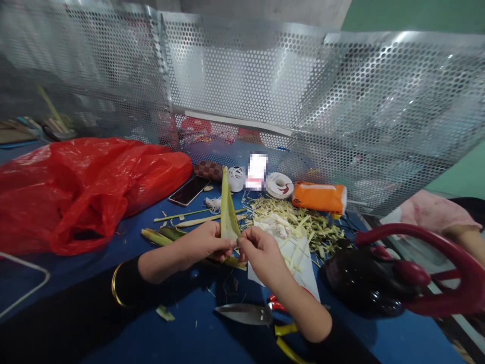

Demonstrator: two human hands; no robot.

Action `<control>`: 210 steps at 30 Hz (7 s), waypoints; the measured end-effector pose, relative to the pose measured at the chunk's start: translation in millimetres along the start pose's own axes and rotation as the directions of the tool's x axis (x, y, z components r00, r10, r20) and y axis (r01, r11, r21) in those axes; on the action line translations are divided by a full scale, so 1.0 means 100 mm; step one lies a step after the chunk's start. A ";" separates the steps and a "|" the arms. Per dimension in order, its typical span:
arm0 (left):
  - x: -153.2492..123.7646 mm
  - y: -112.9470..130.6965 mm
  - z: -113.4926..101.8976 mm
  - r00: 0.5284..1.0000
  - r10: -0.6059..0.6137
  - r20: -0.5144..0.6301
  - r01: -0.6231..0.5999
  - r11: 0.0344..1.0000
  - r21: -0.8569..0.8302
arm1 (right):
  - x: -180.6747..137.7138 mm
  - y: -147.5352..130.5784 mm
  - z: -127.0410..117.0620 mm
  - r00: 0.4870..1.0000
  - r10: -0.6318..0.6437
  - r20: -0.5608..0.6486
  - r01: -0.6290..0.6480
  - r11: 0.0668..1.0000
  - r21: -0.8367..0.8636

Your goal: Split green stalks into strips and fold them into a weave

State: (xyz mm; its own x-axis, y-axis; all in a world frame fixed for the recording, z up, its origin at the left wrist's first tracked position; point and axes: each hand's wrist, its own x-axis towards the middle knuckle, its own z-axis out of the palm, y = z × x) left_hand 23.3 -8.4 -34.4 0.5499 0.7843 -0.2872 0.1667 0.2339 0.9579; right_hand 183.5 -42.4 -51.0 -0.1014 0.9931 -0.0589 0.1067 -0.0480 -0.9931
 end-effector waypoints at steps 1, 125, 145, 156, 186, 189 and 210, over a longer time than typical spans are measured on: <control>0.00 0.00 0.01 1.000 -0.002 -0.007 0.002 1.000 -0.002 | 0.00 0.01 0.01 0.998 -0.062 -0.022 0.060 0.995 -0.081; 0.02 -0.10 0.15 0.989 0.119 -0.085 -0.134 0.972 -0.195 | 0.02 -0.01 0.01 0.985 -0.118 0.129 0.112 0.992 0.054; -0.01 -0.09 0.16 0.996 0.086 -0.033 -0.089 0.989 -0.115 | 0.05 -0.01 -0.02 0.983 -0.177 0.054 0.179 0.983 -0.036; 0.04 -0.15 0.15 0.953 0.254 -0.165 -0.246 0.967 0.066 | 0.06 0.13 0.02 0.966 -0.255 0.052 0.260 0.949 -0.181; 0.02 -0.14 0.19 0.984 0.162 -0.078 -0.174 0.966 -0.192 | 0.04 0.02 0.02 0.985 -0.161 0.055 0.158 0.986 0.053; 0.02 -0.15 0.20 0.983 0.164 -0.077 -0.176 0.965 -0.194 | 0.03 -0.01 0.03 0.986 -0.151 0.066 0.143 0.984 0.103; -0.01 -0.10 0.19 0.988 0.155 -0.003 -0.153 0.975 -0.163 | 0.02 -0.04 0.00 0.993 -0.113 0.025 0.106 0.974 0.201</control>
State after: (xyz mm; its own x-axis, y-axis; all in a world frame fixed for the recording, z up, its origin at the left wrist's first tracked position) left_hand 37.1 -22.1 -43.7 0.5668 0.8127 -0.1353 -0.0548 0.2011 0.9780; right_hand 183.0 -40.2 -47.5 -0.1378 0.9891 0.0511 -0.1056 0.0366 -0.9937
